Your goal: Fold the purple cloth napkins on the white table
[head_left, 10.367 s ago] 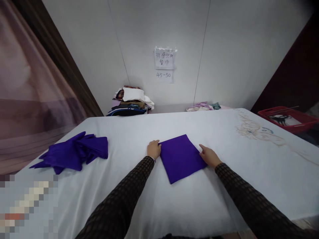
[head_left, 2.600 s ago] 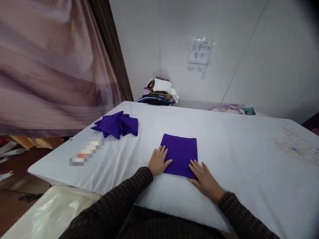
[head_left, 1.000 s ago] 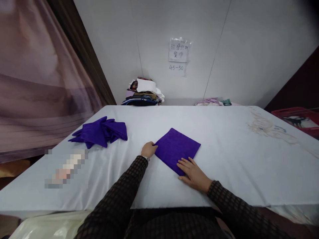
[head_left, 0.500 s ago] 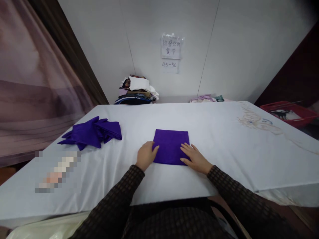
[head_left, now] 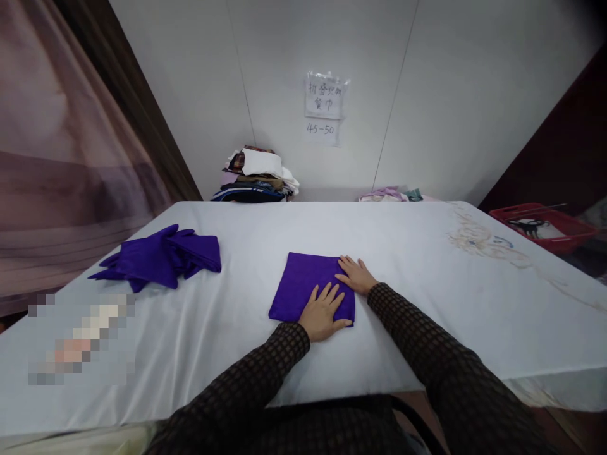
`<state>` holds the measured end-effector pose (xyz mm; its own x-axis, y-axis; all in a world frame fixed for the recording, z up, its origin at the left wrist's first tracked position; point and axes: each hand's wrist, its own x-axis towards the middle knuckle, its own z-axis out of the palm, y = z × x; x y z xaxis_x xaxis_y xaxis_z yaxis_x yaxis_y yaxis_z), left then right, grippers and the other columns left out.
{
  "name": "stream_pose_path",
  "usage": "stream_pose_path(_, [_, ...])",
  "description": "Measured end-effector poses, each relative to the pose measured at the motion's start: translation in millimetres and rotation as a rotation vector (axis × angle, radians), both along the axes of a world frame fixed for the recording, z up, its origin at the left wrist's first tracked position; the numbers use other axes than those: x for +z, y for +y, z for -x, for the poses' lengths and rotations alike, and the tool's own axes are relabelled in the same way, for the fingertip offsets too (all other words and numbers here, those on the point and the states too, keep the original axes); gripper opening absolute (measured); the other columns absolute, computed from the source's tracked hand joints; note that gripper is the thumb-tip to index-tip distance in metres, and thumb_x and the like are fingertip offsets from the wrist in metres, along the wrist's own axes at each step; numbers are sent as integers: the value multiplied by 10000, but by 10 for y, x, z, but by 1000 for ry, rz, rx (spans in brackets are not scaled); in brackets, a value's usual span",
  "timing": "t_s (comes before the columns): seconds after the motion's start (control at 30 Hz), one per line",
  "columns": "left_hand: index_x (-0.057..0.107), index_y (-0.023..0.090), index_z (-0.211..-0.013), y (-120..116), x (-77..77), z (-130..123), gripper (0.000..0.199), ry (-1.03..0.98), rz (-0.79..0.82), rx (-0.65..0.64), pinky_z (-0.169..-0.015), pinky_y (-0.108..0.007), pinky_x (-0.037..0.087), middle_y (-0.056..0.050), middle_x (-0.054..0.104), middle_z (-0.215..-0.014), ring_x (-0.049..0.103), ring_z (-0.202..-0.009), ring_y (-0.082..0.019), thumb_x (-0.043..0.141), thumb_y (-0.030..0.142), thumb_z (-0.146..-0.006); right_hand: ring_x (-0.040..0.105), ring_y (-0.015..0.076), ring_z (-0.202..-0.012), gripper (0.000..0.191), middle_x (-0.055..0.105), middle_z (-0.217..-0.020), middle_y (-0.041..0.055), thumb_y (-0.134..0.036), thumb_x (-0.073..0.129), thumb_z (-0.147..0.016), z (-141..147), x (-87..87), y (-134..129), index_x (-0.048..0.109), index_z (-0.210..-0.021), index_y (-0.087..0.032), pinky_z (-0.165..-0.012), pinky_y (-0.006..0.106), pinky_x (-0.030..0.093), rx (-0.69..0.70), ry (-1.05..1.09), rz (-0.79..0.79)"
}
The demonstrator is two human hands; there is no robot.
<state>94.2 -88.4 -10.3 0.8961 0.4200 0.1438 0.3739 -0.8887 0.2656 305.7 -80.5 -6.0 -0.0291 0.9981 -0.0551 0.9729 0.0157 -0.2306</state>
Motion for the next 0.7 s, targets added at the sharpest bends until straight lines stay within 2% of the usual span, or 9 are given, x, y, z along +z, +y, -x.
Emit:
stream_pose_path(0.2, [353,217,-1400,-15,53,11,728,-2,39,7,-1114,-537,98,-114,296,-1489,179,-1389,-290,322,675,-836,117,227,-1404,684,182,-1525,113,-589,196,-918,-230,8,218,249,-1444,-155,-1100,496,55,-89,13,7])
stream_pose_path(0.3, [347,212,-1403,-35,72,23,739,-8,80,6,-1117,-540,83,-111,287,-1493,170,-1393,-286,342,678,-829,107,241,-1405,702,182,-1522,128,-591,188,-918,-187,78,247,240,-1446,-131,-1099,502,74,-140,30,-29])
stream_pose_path(0.37, [321,208,-1415,-28,90,35,721,-21,135,9,-1123,-528,92,-110,289,-1492,178,-1393,-272,358,647,-844,93,233,-1408,702,188,-1522,122,-592,200,-915,-52,126,196,237,-1449,-137,-1108,482,60,-67,30,-86])
stream_pose_path(0.43, [342,208,-1405,28,122,53,613,-46,210,40,-1128,-481,149,-97,303,-1487,213,-1386,-235,335,550,-896,100,226,-1407,693,207,-1518,113,-588,211,-915,129,144,97,247,-1448,-148,-1114,465,54,33,32,-121])
stream_pose_path(0.5, [473,217,-1320,155,168,83,471,-93,251,111,-1122,-423,210,-68,328,-1479,244,-1376,-200,278,418,-941,122,233,-1404,683,226,-1512,114,-578,211,-918,296,119,-12,265,-1443,-144,-1114,465,72,66,38,-114])
stream_pose_path(0.57, [574,211,-1214,348,214,125,430,-132,213,219,-1119,-413,218,-54,350,-1470,237,-1378,-200,263,339,-945,140,249,-1400,686,241,-1505,124,-573,218,-917,409,62,-95,282,-1436,-129,-1110,477,86,42,29,-91])
stream_pose_path(0.7, [462,167,-1322,779,198,213,485,-39,57,427,-1126,-484,123,-106,309,-1484,172,-1395,-259,384,402,-904,159,269,-1394,707,250,-1500,137,-590,247,-905,476,-57,-155,290,-1433,-122,-1102,496,95,-23,-15,-76])
